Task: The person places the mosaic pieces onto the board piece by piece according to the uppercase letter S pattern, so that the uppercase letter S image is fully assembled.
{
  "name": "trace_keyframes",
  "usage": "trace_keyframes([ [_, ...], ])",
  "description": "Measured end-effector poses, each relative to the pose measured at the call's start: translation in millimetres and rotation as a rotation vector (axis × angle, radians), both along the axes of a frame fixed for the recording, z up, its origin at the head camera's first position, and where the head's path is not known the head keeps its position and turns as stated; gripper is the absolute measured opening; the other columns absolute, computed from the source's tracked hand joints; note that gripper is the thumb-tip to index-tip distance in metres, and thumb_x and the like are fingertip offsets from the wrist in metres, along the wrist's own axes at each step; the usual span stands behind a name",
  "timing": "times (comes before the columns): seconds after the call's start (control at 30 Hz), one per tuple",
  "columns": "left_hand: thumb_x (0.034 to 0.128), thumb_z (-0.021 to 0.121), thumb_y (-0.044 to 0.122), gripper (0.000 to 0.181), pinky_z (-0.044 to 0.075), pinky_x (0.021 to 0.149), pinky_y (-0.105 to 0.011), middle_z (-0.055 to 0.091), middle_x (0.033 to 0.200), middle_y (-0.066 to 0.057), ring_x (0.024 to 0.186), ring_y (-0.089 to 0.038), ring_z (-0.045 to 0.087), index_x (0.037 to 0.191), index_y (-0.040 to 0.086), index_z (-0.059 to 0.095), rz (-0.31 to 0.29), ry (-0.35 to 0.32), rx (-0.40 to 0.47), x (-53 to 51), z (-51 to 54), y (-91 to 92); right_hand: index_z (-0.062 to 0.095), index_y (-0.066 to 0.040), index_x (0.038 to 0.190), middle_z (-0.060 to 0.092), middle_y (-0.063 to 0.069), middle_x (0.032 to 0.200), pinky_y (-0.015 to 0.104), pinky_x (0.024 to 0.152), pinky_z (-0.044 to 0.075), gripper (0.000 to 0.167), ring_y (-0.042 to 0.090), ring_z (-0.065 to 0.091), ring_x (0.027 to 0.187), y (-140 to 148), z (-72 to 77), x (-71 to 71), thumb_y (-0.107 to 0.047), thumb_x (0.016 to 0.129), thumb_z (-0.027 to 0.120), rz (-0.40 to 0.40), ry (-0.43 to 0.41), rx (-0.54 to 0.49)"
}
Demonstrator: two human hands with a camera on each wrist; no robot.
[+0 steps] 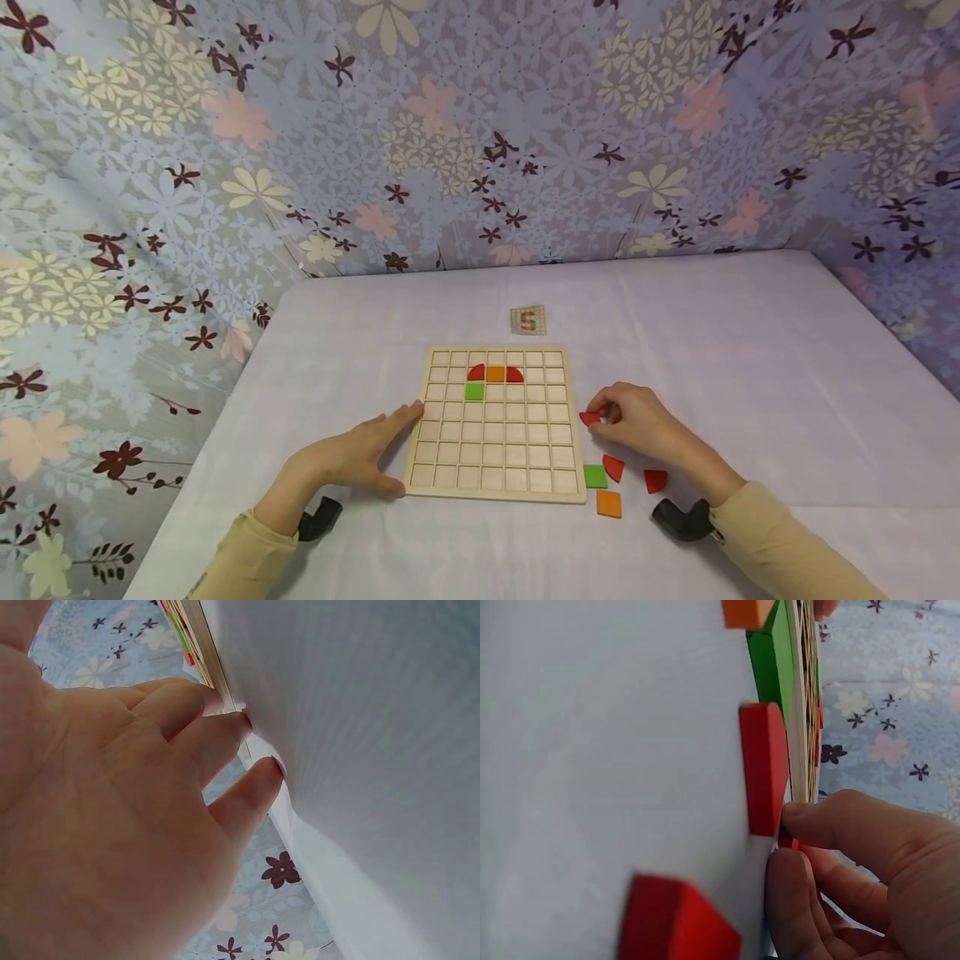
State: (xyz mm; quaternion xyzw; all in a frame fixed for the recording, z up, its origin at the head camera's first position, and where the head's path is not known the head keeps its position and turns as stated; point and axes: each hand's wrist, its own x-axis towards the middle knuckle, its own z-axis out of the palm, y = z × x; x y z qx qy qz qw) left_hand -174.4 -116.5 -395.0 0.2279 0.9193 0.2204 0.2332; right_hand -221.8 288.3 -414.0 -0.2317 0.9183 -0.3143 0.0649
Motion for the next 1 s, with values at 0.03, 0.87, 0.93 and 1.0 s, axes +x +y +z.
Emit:
trace_keyframes([
  [0.03, 0.0737, 0.08, 0.034, 0.106, 0.019, 0.113, -0.045, 0.016, 0.155, -0.013, 0.14, -0.028, 0.018, 0.152, 0.01, 0.013, 0.001, 0.0, 0.001, 0.3, -0.4, 0.1, 0.068, -0.008, 0.093, 0.056, -0.005, 0.078, 0.022, 0.054, 0.046, 0.018, 0.007, 0.05, 0.064, -0.2, 0.0, 0.1, -0.009, 0.077, 0.074, -0.002, 0.001, 0.005],
  [0.87, 0.0745, 0.08, 0.035, 0.107, 0.017, 0.113, -0.043, 0.013, 0.156, -0.011, 0.141, -0.026, 0.016, 0.153, 0.011, 0.011, -0.01, 0.002, -0.012, 2.1, -3.6, 1.7, 0.07, -0.008, 0.1, 0.064, 0.004, 0.095, 0.029, 0.059, 0.051, 0.02, 0.017, 0.059, 0.076, -23.4, 65.3, -19.2, -0.011, 0.081, 0.072, -0.077, 0.161, -0.074],
  [0.93, 0.0744, 0.08, 0.035, 0.107, 0.017, 0.113, -0.043, 0.014, 0.156, -0.011, 0.141, -0.026, 0.016, 0.153, 0.011, 0.011, -0.007, 0.0, -0.015, 2.3, -4.0, 1.6, 0.07, -0.008, 0.101, 0.063, 0.004, 0.096, 0.029, 0.06, 0.051, 0.02, 0.017, 0.059, 0.076, -29.7, 65.7, -20.3, -0.011, 0.082, 0.072, -0.064, 0.147, -0.09],
  [1.0, 0.0742, 0.079, 0.035, 0.107, 0.018, 0.113, -0.044, 0.014, 0.156, -0.012, 0.141, -0.027, 0.017, 0.153, 0.011, 0.011, -0.003, 0.001, -0.02, 2.4, -3.9, 1.6, 0.07, -0.008, 0.101, 0.063, 0.004, 0.097, 0.029, 0.06, 0.051, 0.019, 0.017, 0.059, 0.077, -36.6, 65.3, -21.2, -0.012, 0.082, 0.072, -0.048, 0.134, -0.109],
])
